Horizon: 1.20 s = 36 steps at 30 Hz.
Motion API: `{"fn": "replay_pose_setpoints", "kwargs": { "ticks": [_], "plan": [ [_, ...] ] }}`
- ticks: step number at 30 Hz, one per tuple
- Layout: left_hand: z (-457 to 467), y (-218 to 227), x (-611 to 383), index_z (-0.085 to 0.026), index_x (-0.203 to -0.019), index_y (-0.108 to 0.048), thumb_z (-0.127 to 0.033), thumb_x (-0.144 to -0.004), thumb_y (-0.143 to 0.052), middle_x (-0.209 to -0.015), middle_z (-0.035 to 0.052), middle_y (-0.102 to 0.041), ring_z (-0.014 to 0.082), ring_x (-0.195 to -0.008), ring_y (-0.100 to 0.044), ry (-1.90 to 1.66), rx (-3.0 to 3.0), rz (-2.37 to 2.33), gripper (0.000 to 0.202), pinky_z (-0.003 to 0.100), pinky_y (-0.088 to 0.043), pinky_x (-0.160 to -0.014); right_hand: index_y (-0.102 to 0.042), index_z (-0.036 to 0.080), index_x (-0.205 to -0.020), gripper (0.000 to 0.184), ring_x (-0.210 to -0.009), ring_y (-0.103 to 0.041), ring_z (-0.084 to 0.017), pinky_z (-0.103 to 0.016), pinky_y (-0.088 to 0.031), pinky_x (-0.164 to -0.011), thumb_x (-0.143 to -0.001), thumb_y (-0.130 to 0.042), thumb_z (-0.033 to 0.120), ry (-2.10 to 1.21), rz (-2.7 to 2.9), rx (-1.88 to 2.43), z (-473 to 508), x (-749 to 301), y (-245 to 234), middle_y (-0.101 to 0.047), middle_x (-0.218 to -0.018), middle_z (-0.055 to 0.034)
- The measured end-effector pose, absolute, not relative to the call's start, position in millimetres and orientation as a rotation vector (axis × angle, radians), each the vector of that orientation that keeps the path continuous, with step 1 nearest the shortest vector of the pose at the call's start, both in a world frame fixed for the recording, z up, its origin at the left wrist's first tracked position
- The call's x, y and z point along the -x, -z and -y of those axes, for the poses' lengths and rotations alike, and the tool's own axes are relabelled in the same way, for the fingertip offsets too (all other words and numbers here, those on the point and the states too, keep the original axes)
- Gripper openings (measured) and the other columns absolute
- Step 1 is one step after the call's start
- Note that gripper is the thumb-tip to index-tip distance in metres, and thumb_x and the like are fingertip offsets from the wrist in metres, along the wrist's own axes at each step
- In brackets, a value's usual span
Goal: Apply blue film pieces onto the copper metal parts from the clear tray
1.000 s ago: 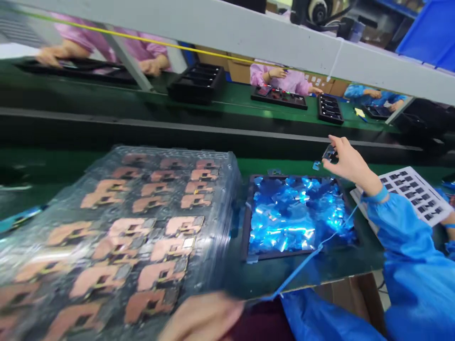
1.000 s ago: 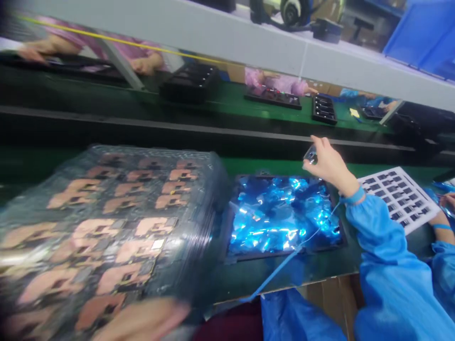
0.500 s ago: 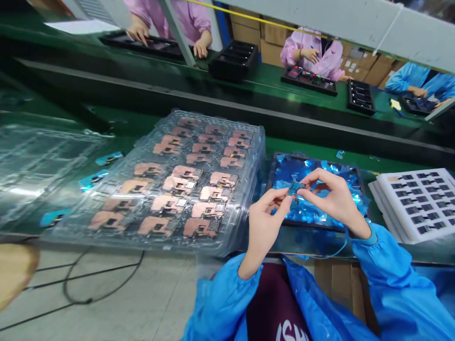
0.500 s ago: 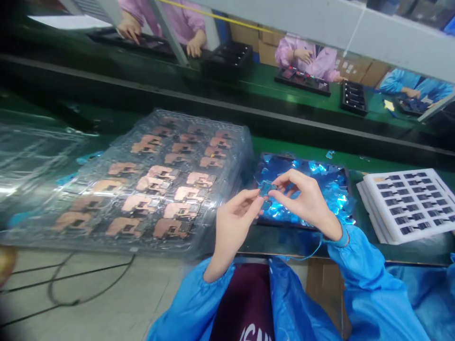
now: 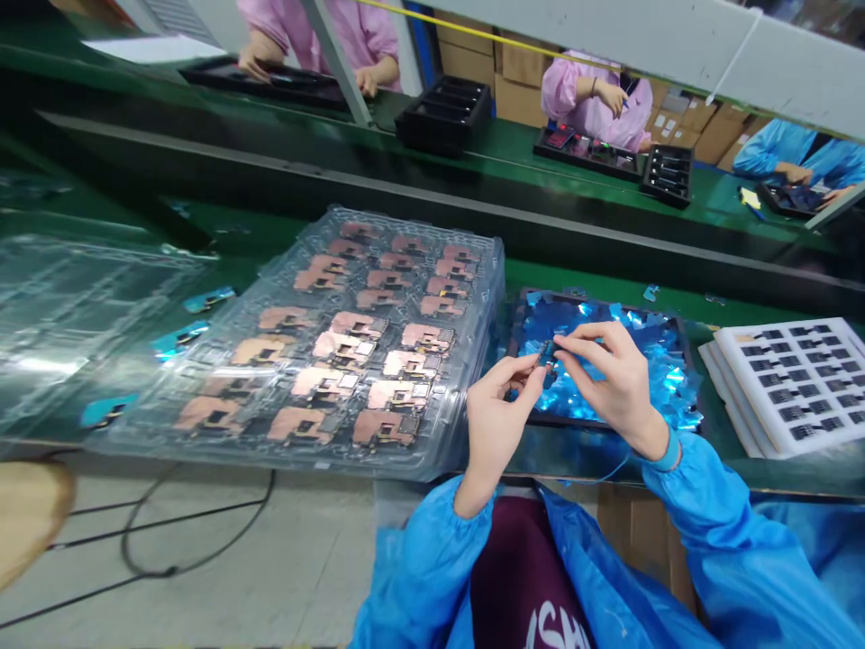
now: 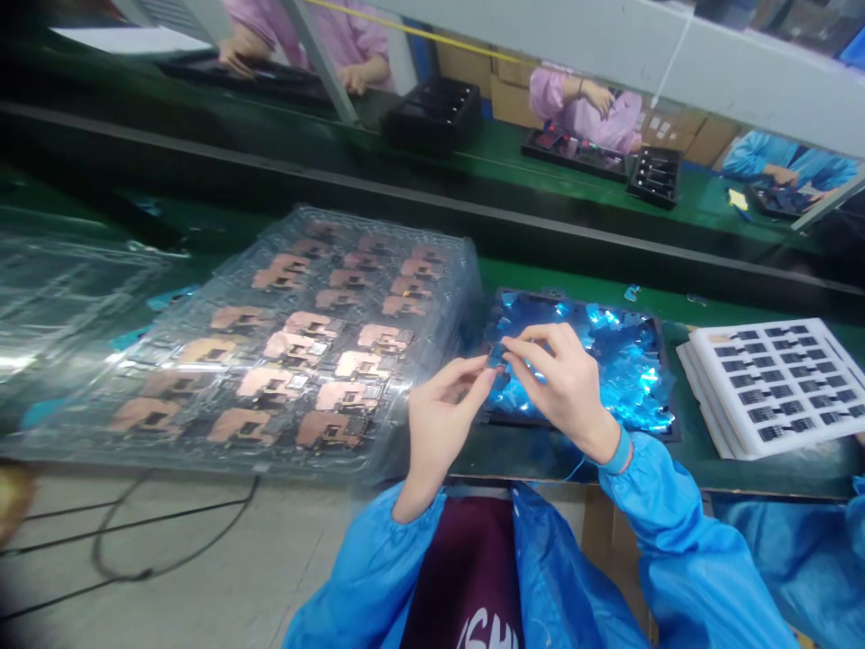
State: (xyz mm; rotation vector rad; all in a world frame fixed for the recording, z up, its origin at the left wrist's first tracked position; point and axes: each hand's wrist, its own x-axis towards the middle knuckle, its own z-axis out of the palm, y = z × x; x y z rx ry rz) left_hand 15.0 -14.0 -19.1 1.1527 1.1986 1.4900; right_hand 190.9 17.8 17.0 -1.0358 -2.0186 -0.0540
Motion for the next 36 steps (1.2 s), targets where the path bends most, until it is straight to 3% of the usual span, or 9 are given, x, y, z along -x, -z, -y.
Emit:
{"fn": "replay_pose_setpoints", "kwargs": {
  "ticks": [5,10,13,20,24,28,31,33,36],
  "plan": [
    [15,20,-13,-0.019,-0.109,-0.087,-0.046,-0.089,-0.087,-0.101,0.0084,-0.083,0.0207,-0.077,-0.075,-1.403,-1.014,-1.129,0.033,0.031,-0.063,-0.069,-0.077,0.028,-0.117,0.02,-0.091,-0.07,-0.023,-0.038,-0.062,-0.077,-0.106,-0.07,0.013,0.239,2.065,0.971,-17,-191,-11,-0.077,-0.102,-0.0067],
    [11,22,-11,-0.019,-0.115,-0.086,-0.047,-0.084,-0.092,-0.1,0.0081,-0.083,0.0146,-0.06,-0.068,-1.382,-0.83,-1.074,0.042,0.029,-0.062,-0.064,-0.075,0.021,-0.123,0.027,-0.101,-0.074,-0.025,-0.039,-0.066,-0.089,-0.108,-0.06,0.006,0.361,2.247,0.756,-16,-195,-11,-0.079,-0.111,-0.0099],
    [8,22,-9,-0.019,-0.111,-0.086,-0.047,-0.077,-0.098,-0.11,0.0103,-0.083,0.016,-0.067,-0.071,-1.366,-0.692,-0.996,0.046,0.026,-0.059,-0.058,-0.076,0.02,-0.124,0.025,-0.111,-0.076,-0.026,-0.041,-0.068,-0.094,-0.11,-0.058,0.009,0.314,2.33,0.716,-14,-199,-12,-0.08,-0.118,-0.0112],
    [2,21,0,-0.02,-0.116,-0.081,-0.042,-0.072,-0.104,-0.103,0.0057,-0.082,0.0143,-0.075,-0.073,-1.3,-0.469,-0.832,0.054,0.017,-0.052,-0.053,-0.074,0.022,-0.125,0.026,-0.118,-0.078,-0.026,-0.04,-0.07,-0.094,-0.109,-0.059,0.006,0.203,2.422,0.617,-5,-215,-13,-0.082,-0.123,-0.0092],
    [3,17,-6,-0.019,-0.114,-0.079,-0.041,-0.075,-0.102,-0.102,0.0063,-0.081,0.0151,-0.078,-0.075,-1.382,-0.436,-0.866,0.051,0.017,-0.053,-0.055,-0.073,0.021,-0.118,0.02,-0.102,-0.08,-0.025,-0.039,-0.07,-0.087,-0.107,-0.062,0.007,-0.102,2.26,0.607,8,-222,-18,-0.083,-0.108,-0.0093],
    [21,1,9,-0.018,-0.105,-0.078,-0.041,-0.082,-0.094,-0.096,0.0063,-0.08,0.0179,-0.078,-0.076,-1.601,-0.653,-1.064,0.036,0.021,-0.057,-0.058,-0.073,0.025,-0.106,0.004,-0.079,-0.077,-0.023,-0.035,-0.065,-0.067,-0.106,-0.07,0.028,-0.434,1.887,1.116,18,-264,-18,-0.078,-0.096,-0.0074],
    [41,-14,55,-0.019,-0.102,-0.081,-0.037,-0.088,-0.087,-0.096,0.0066,-0.08,0.0202,-0.084,-0.077,-1.723,-0.965,-1.375,0.024,0.028,-0.064,-0.073,-0.078,0.029,-0.101,0.031,-0.063,-0.075,-0.026,-0.039,-0.058,-0.053,-0.099,-0.075,0.06,-0.572,1.8,1.607,0,-329,1,-0.079,-0.092,-0.0117],
    [52,-24,100,-0.02,-0.104,-0.082,-0.036,-0.091,-0.083,-0.102,0.0064,-0.081,0.0216,-0.092,-0.077,-1.783,-1.134,-1.648,0.021,0.032,-0.065,-0.085,-0.079,0.032,-0.087,0.052,-0.051,-0.068,-0.03,-0.045,-0.05,-0.046,-0.082,-0.075,0.083,-0.528,1.822,1.821,-22,-372,25,-0.079,-0.085,-0.0141],
    [58,-35,171,-0.023,-0.109,-0.083,-0.04,-0.096,-0.073,-0.109,0.0065,-0.081,0.0243,-0.1,-0.076,-1.549,-1.401,-1.939,0.024,0.039,-0.062,-0.098,-0.077,0.035,-0.07,0.062,-0.048,-0.066,-0.035,-0.052,-0.045,-0.047,-0.059,-0.074,0.096,-0.502,1.861,1.985,-48,-418,60,-0.078,-0.081,-0.0173]
  ]
}}
